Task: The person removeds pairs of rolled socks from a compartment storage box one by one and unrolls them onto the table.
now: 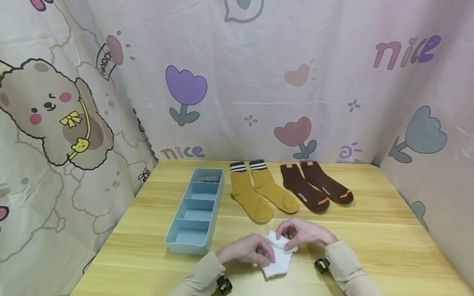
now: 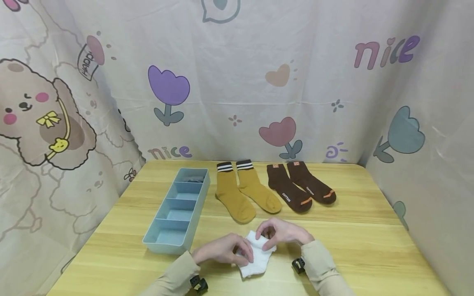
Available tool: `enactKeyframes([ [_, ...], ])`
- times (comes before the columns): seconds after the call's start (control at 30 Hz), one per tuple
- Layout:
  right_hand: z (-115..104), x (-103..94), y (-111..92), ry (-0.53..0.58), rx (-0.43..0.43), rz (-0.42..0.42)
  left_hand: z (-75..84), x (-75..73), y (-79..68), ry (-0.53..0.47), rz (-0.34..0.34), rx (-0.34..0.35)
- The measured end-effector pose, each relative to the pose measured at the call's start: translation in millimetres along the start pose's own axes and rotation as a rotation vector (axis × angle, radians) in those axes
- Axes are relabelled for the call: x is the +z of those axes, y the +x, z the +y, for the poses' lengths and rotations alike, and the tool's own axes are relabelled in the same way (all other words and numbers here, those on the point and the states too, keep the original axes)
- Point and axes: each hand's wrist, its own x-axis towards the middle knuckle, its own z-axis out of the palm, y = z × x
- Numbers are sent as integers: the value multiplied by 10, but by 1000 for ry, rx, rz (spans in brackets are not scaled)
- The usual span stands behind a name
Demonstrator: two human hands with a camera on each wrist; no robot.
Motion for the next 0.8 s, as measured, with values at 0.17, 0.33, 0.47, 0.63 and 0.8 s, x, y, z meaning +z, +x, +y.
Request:
enactKeyframes([
  [0.17,-14,26,28,-96,43,43,8,3,17,9,-5,-4],
  [0.33,-26,36,44,-130,84,62,10,4,30,9,-5,-7],
  [0.47,-28,37,46,-141,84,65,9,7,34,3,-2,-11],
  [0.63,-18,32,42,-145,66,79,5,10,41,0,8,-20],
  [0.8,-5,27,30,-148,37,94,-5,10,42,2,10,-19],
])
